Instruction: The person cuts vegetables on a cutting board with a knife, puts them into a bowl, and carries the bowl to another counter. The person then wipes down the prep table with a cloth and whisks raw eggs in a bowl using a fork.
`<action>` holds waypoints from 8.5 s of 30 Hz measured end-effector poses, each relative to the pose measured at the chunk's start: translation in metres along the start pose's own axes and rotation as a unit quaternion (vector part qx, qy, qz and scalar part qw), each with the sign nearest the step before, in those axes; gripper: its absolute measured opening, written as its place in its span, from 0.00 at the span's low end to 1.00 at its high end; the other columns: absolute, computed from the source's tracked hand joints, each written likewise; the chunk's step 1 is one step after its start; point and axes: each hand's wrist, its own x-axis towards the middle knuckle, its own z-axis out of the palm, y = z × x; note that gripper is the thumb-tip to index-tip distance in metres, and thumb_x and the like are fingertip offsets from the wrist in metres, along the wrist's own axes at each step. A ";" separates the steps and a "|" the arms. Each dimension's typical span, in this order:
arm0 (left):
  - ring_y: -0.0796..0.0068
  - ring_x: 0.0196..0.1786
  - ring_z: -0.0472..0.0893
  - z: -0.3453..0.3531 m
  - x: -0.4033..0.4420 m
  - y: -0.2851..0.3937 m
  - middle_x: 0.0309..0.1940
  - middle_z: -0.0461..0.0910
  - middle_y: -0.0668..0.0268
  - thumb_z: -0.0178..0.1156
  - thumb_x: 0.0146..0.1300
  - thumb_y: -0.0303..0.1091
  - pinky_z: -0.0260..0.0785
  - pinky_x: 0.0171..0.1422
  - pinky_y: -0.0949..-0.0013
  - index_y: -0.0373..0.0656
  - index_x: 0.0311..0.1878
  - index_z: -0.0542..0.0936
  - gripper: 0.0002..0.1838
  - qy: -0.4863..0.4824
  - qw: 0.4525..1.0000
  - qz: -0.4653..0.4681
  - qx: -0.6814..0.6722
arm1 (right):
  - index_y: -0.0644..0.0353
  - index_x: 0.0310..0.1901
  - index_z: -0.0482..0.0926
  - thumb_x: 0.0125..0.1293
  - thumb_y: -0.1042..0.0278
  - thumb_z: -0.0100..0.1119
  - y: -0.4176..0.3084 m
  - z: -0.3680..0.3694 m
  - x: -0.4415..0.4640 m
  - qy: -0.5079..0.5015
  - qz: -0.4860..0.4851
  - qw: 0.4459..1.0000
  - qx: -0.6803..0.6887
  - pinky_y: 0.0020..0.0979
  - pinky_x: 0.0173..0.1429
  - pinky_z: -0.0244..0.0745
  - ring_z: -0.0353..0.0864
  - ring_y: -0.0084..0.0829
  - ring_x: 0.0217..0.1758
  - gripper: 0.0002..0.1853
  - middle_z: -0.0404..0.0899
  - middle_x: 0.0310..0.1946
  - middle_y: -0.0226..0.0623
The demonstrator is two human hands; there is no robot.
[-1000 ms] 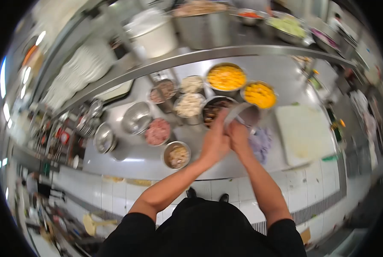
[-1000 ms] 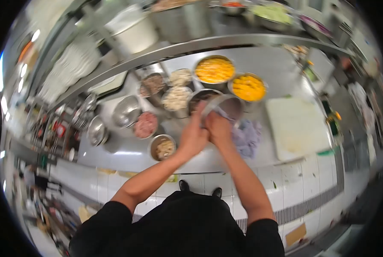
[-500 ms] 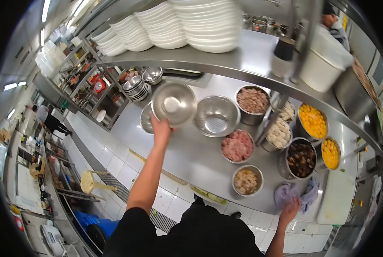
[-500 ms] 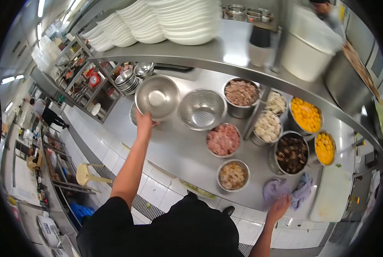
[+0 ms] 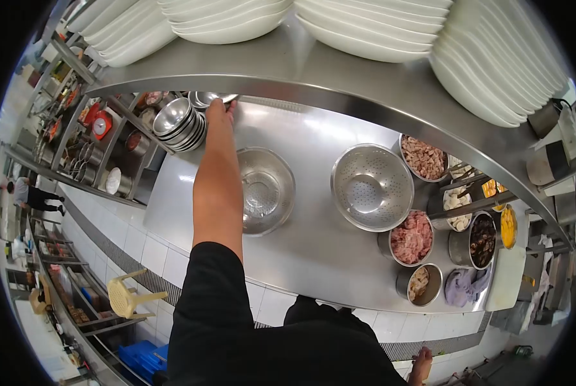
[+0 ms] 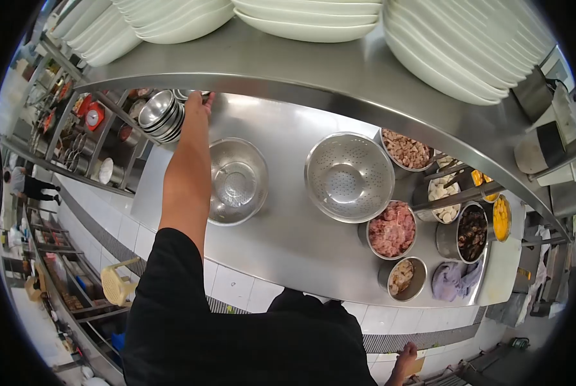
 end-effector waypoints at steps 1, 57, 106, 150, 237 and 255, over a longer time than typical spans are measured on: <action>0.54 0.47 0.81 -0.001 0.015 0.000 0.54 0.74 0.49 0.54 0.64 0.23 0.84 0.45 0.53 0.33 0.59 0.71 0.19 -0.015 0.999 0.022 -0.026 | 0.60 0.46 0.78 0.72 0.57 0.51 -0.002 0.004 -0.009 -0.002 0.047 0.999 -0.001 0.26 0.26 0.74 0.81 0.26 0.25 0.15 0.78 0.30 0.33; 0.47 0.71 0.64 -0.197 -0.595 -0.300 0.66 0.69 0.52 0.58 0.68 0.40 0.53 0.76 0.45 0.41 0.62 0.76 0.22 0.059 0.578 0.387 0.716 | 0.62 0.49 0.78 0.71 0.63 0.55 -0.514 -0.117 0.371 -0.257 -0.208 0.918 0.219 0.34 0.37 0.90 0.87 0.36 0.36 0.12 0.83 0.39 0.44; 0.48 0.65 0.71 -0.190 -0.574 -0.287 0.63 0.72 0.48 0.57 0.70 0.39 0.59 0.72 0.49 0.37 0.59 0.77 0.20 0.036 0.708 0.281 0.647 | 0.55 0.62 0.77 0.58 0.52 0.70 -0.265 -0.028 0.197 -0.032 -0.546 0.787 -0.286 0.50 0.70 0.65 0.70 0.58 0.68 0.31 0.65 0.71 0.55; 0.77 0.34 0.77 -0.015 -0.578 -0.311 0.31 0.75 0.67 0.58 0.65 0.27 0.84 0.41 0.65 0.41 0.31 0.74 0.07 -0.114 0.969 -0.079 0.207 | 0.68 0.28 0.76 0.61 0.63 0.55 -0.294 0.089 0.198 -0.155 -0.309 0.938 0.028 0.46 0.33 0.71 0.78 0.51 0.25 0.14 0.76 0.23 0.56; 0.73 0.38 0.81 -0.158 -0.623 -0.245 0.38 0.82 0.61 0.59 0.70 0.30 0.74 0.43 0.71 0.37 0.49 0.81 0.09 -0.509 0.707 0.082 0.483 | 0.46 0.65 0.73 0.58 0.57 0.70 -0.113 -0.034 0.150 -0.089 -0.397 0.852 -0.328 0.46 0.61 0.75 0.74 0.54 0.64 0.32 0.68 0.69 0.42; 0.74 0.32 0.79 0.158 -0.782 -0.548 0.37 0.80 0.66 0.57 0.71 0.42 0.75 0.33 0.70 0.43 0.48 0.79 0.13 -0.434 0.796 -0.131 0.402 | 0.62 0.41 0.86 0.69 0.51 0.61 -0.151 -0.147 0.323 0.053 -0.219 0.967 0.120 0.37 0.37 0.75 0.82 0.36 0.28 0.19 0.84 0.28 0.44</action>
